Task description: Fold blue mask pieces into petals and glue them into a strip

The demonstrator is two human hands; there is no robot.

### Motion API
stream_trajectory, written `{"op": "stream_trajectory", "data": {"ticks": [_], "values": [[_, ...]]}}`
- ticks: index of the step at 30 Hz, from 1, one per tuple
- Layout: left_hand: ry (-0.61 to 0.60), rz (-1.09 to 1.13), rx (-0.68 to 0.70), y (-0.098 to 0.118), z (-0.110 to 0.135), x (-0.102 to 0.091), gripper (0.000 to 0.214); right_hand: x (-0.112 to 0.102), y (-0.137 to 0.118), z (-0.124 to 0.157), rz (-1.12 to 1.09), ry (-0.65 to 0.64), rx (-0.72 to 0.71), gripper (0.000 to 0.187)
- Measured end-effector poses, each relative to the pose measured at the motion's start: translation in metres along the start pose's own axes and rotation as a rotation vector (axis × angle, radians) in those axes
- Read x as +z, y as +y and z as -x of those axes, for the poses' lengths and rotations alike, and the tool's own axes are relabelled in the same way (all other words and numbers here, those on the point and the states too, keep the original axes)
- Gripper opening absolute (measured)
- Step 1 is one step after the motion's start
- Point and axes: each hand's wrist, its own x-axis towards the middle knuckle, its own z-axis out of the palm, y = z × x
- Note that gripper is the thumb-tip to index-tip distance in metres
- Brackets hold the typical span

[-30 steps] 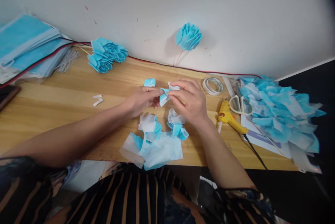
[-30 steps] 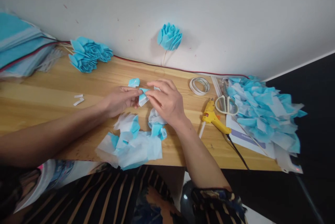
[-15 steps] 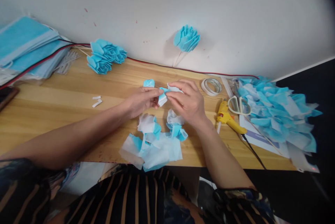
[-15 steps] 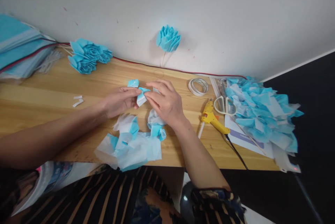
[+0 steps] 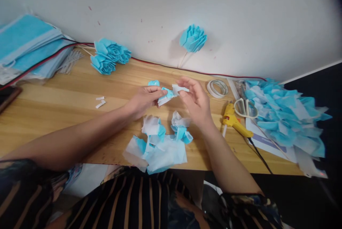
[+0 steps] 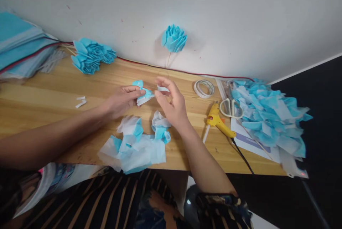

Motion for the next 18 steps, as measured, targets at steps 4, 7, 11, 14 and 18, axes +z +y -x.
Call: {"op": "stream_trajectory", "data": {"ticks": [4, 7, 11, 14, 18], "values": [[-0.04, -0.025, 0.013, -0.0004, 0.0013, 0.0011, 0.032, 0.0031, 0.0055, -0.0009, -0.167, -0.149, 0.236, 0.049], [-0.046, -0.074, 0.043, -0.0028, 0.0017, 0.0009, 0.032, 0.0068, 0.0072, -0.0005, -0.193, -0.207, 0.275, 0.052], [-0.024, -0.224, 0.101, -0.006, 0.0014, -0.0012, 0.034, 0.0102, 0.0088, -0.0005, -0.152, -0.212, 0.254, 0.051], [-0.038, -0.28, 0.105, -0.0067, 0.0007, -0.0032, 0.036, 0.0092, 0.009, -0.0018, -0.145, -0.183, 0.259, 0.049], [-0.08, -0.205, 0.053, -0.0031, 0.0014, -0.0018, 0.042, 0.0069, 0.0085, -0.003, -0.175, -0.145, 0.289, 0.049]]}}
